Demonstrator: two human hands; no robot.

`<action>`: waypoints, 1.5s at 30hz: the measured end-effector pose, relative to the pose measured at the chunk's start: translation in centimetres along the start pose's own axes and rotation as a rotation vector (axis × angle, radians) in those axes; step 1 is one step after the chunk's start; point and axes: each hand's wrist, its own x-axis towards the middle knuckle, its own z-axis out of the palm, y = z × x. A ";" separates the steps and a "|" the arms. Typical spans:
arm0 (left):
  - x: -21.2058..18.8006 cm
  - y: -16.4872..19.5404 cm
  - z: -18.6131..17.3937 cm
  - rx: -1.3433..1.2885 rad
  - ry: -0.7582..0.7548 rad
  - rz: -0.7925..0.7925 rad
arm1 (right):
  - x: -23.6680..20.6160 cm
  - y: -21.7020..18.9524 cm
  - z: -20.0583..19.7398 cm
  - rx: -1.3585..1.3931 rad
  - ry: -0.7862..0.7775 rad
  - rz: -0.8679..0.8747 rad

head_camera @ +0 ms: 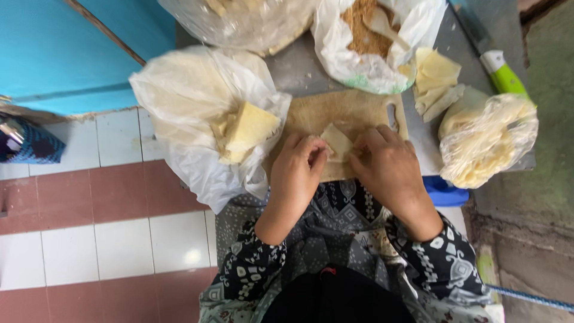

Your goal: The person sits at a low table and folds triangular pastry wrappers around filling. They take a wrapper, spoon filling from a plastic bag onto it, fold and pinch the wrapper closed, and place the finished pastry into a plastic bag with others.

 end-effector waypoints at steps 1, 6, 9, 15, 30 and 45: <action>-0.2 -0.2 0.1 0.008 -0.016 -0.018 | 0.0 0.2 0.4 0.026 -0.015 -0.005; -0.2 -0.3 -0.1 0.046 -0.049 -0.006 | 0.5 0.1 0.5 0.188 -0.068 0.140; 0.5 0.6 -0.5 -0.005 -0.008 -0.003 | 1.2 -0.6 0.2 0.467 -0.063 0.240; 0.4 0.5 -0.5 -0.008 -0.046 -0.052 | 1.6 -0.6 1.7 0.495 -0.012 0.149; 0.8 0.0 -1.6 0.238 -0.126 0.196 | -0.1 0.7 -0.5 -0.216 -0.049 -0.586; 2.1 -0.5 -2.8 0.369 -0.249 0.504 | 0.0 0.9 3.4 0.193 0.154 -0.012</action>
